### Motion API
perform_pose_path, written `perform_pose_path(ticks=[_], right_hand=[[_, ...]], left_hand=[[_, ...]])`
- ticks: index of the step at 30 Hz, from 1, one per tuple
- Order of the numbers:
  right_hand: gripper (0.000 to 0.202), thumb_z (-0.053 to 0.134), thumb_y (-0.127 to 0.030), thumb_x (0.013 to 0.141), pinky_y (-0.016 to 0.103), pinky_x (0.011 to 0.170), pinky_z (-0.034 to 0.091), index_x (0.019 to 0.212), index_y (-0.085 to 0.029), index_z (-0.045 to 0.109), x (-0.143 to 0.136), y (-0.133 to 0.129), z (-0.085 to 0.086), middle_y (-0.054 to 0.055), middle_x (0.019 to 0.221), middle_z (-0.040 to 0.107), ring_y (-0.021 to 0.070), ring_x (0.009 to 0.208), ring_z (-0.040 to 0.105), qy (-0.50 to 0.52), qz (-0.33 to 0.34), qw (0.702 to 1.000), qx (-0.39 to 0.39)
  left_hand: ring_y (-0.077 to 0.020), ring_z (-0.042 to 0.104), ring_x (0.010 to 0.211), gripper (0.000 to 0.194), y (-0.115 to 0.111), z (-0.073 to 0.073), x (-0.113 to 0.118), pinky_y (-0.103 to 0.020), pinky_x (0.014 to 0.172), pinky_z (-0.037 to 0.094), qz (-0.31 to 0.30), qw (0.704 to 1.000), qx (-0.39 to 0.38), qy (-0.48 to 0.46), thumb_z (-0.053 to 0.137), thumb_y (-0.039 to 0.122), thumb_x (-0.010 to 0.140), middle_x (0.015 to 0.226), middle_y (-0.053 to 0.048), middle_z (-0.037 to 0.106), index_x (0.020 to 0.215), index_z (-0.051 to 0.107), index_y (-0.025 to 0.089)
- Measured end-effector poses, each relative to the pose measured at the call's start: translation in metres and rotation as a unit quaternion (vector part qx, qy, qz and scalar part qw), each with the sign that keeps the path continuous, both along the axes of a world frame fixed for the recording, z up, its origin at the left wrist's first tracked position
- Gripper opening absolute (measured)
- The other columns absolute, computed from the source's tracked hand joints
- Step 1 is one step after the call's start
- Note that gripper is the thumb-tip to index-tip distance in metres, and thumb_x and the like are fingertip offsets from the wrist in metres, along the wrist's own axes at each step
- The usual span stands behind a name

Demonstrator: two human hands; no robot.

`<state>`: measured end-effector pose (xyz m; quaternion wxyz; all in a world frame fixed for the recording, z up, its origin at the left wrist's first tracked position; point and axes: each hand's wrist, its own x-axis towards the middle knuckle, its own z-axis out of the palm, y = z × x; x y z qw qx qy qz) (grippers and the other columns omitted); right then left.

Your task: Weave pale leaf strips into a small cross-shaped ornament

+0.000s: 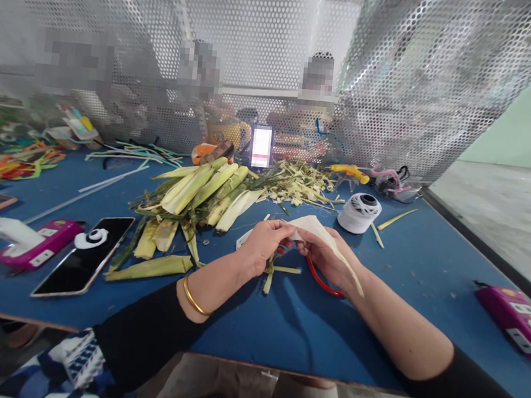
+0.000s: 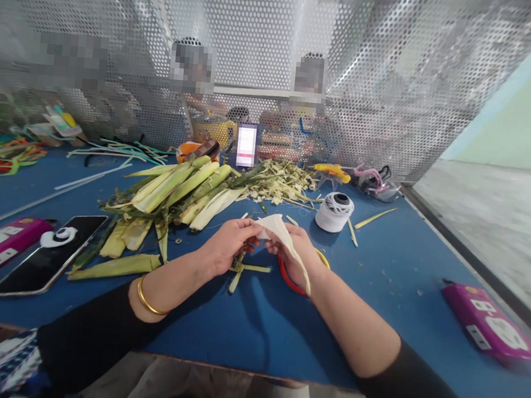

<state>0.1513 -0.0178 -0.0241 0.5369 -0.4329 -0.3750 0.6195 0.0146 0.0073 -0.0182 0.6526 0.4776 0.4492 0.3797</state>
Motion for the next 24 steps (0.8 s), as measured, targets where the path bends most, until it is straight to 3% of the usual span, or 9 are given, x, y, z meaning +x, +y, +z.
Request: perform_pose_path(ticks=[5, 9, 13, 17, 21, 24], right_hand=[[0.02, 0.082, -0.029, 0.055, 0.024, 0.052, 0.042, 0.067, -0.018, 0.07, 0.0, 0.001, -0.004, -0.001, 0.061, 0.062, 0.0107, 0.054, 0.051, 0.027, 0.012, 1.0, -0.01], [0.02, 0.08, -0.031, 0.059, 0.024, 0.054, 0.044, 0.071, -0.019, 0.069, 0.0, 0.002, -0.007, -0.002, 0.062, 0.061, 0.0107, 0.055, 0.051, 0.031, 0.014, 0.999, -0.011], [0.016, 0.078, -0.029, 0.06, 0.025, 0.058, 0.046, 0.065, -0.02, 0.066, 0.002, 0.002, 0.0, -0.002, 0.061, 0.059, 0.012, 0.057, 0.052, 0.028, 0.025, 0.999, -0.013], [0.012, 0.075, -0.032, 0.066, 0.028, 0.062, 0.048, 0.071, -0.022, 0.07, 0.005, 0.0, 0.011, 0.0, 0.065, 0.061, 0.014, 0.059, 0.053, 0.022, 0.014, 1.0, -0.01], [0.016, 0.075, -0.033, 0.065, 0.028, 0.063, 0.047, 0.063, -0.02, 0.066, 0.011, -0.003, 0.021, 0.0, 0.063, 0.059, 0.0131, 0.059, 0.052, -0.013, -0.012, 1.0, -0.001], [0.021, 0.073, -0.033, 0.066, 0.027, 0.063, 0.046, 0.056, -0.019, 0.06, 0.019, -0.003, 0.028, -0.001, 0.061, 0.055, 0.0123, 0.059, 0.051, -0.065, -0.063, 0.994, 0.066]], left_hand=[[-0.0071, 0.05, 0.053, 0.011, 0.0, 0.001, 0.001, -0.017, 0.047, 0.037, 0.003, 1.0, -0.006, -0.006, 0.061, 0.02, 0.074, 0.06, 0.0, 0.056, 0.065, 0.058, 0.015], [-0.0078, 0.05, 0.052, 0.014, 0.0, 0.002, 0.0, -0.018, 0.048, 0.039, 0.011, 0.999, 0.04, 0.034, 0.06, 0.024, 0.076, 0.058, 0.0, 0.055, 0.064, 0.056, 0.016], [-0.0089, 0.051, 0.053, 0.011, 0.001, 0.002, -0.002, -0.018, 0.047, 0.039, 0.026, 0.993, 0.085, 0.074, 0.057, 0.02, 0.073, 0.057, 0.001, 0.055, 0.063, 0.054, 0.017], [-0.0108, 0.052, 0.052, 0.011, 0.008, 0.0, -0.006, -0.02, 0.048, 0.039, 0.043, 0.984, 0.126, 0.116, 0.054, 0.021, 0.073, 0.056, 0.001, 0.056, 0.062, 0.053, 0.019], [-0.012, 0.053, 0.052, 0.012, 0.022, -0.002, -0.016, -0.023, 0.054, 0.04, 0.057, 0.953, 0.215, 0.206, 0.054, 0.024, 0.073, 0.057, 0.002, 0.058, 0.062, 0.054, 0.02], [-0.0138, 0.052, 0.055, 0.014, 0.033, 0.001, -0.026, -0.025, 0.055, 0.035, 0.092, 0.902, 0.287, 0.309, 0.054, 0.027, 0.076, 0.058, 0.002, 0.058, 0.063, 0.054, 0.021]])
